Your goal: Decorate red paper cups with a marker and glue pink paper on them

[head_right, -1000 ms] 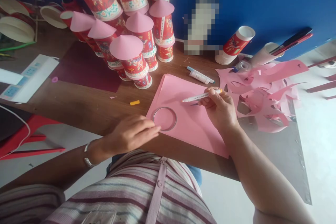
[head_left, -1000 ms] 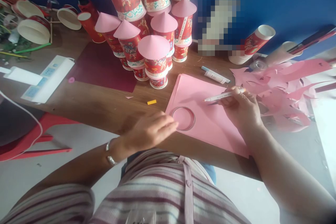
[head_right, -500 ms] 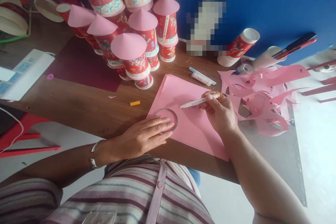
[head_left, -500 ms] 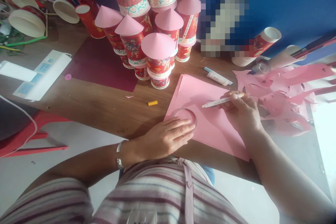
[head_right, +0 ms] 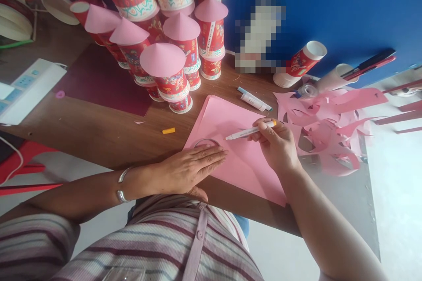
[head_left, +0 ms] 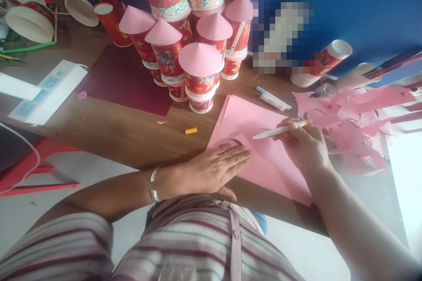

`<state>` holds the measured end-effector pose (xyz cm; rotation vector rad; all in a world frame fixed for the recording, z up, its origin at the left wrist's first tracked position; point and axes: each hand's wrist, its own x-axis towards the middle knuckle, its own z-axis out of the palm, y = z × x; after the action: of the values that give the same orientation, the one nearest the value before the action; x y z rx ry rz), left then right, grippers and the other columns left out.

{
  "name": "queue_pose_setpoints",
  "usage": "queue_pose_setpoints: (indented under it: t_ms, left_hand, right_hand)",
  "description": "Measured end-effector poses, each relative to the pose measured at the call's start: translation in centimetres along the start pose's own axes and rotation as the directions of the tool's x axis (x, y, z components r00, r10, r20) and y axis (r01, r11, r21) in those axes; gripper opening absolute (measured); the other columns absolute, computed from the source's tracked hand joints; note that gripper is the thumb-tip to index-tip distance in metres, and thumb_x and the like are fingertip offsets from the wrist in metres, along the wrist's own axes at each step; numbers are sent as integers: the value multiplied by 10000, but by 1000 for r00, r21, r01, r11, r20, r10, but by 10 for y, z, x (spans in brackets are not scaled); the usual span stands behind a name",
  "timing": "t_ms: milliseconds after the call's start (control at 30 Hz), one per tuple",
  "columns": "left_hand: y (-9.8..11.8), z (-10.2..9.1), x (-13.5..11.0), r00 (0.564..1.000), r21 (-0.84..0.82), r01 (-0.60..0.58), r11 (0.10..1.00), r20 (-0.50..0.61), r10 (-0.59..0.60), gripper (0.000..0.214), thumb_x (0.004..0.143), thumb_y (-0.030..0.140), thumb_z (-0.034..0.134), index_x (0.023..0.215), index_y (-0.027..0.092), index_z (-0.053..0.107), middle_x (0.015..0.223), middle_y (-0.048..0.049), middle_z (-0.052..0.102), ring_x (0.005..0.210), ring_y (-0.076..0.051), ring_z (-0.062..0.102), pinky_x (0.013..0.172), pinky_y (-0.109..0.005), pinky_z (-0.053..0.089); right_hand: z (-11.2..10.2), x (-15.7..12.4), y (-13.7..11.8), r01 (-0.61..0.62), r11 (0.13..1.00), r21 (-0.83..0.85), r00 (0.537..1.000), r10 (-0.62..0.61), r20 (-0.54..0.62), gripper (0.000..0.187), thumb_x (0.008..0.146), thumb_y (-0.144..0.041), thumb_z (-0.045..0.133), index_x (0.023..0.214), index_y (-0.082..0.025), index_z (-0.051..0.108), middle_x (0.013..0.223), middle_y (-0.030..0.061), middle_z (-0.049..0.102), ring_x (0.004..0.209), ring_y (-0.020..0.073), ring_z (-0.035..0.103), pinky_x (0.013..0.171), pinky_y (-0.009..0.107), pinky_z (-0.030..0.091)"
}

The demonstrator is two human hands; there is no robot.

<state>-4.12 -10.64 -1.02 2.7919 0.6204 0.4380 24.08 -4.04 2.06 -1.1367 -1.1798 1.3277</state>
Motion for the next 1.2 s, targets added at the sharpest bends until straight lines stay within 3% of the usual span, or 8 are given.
queue_pose_setpoints:
  t_ms: [200,333,567,867,1200]
  left_hand:
    - [-3,9,-2,1000,-107,-7,994,-9,6,972,991,644,664,1655,-11,389,1711,-275,461,1676,-355,363,1379,-523,337]
    - [-6,14,-3,999,-152,-25,988,-31,21,974,982,634,686,1646,-15,390,1698,-296,465,1661,-361,391,1374,-540,346]
    - [-6,12,-3,999,-211,23,977,43,-14,914,1002,611,673,1669,67,366,1737,-270,416,1683,-326,357,1384,-531,321]
    - [-5,8,-1,993,-224,58,973,118,-32,976,998,659,655,1685,47,328,1765,-258,371,1711,-329,284,1410,-502,244]
    - [-5,7,-5,998,-196,35,980,64,-23,974,1008,613,658,1697,39,279,1753,-264,395,1700,-338,309,1391,-514,281]
  right_hand:
    - [22,9,-14,17,993,-113,999,-13,35,515,729,-695,952,736,-242,708,721,-12,647,576,146,622,554,323,569]
    - [53,21,-27,35,978,-205,981,5,193,549,777,-784,872,799,-255,726,681,-8,641,610,174,653,575,326,560]
    - [93,47,-35,94,943,-318,852,89,516,587,857,-792,797,803,-219,685,710,2,634,646,150,593,615,310,531]
    - [102,74,-26,60,942,-331,749,177,638,575,879,-726,817,731,-208,617,684,-19,587,636,119,544,617,272,511]
    - [103,83,-13,47,943,-330,679,212,703,548,885,-720,810,797,-201,657,725,-16,606,668,129,563,640,281,513]
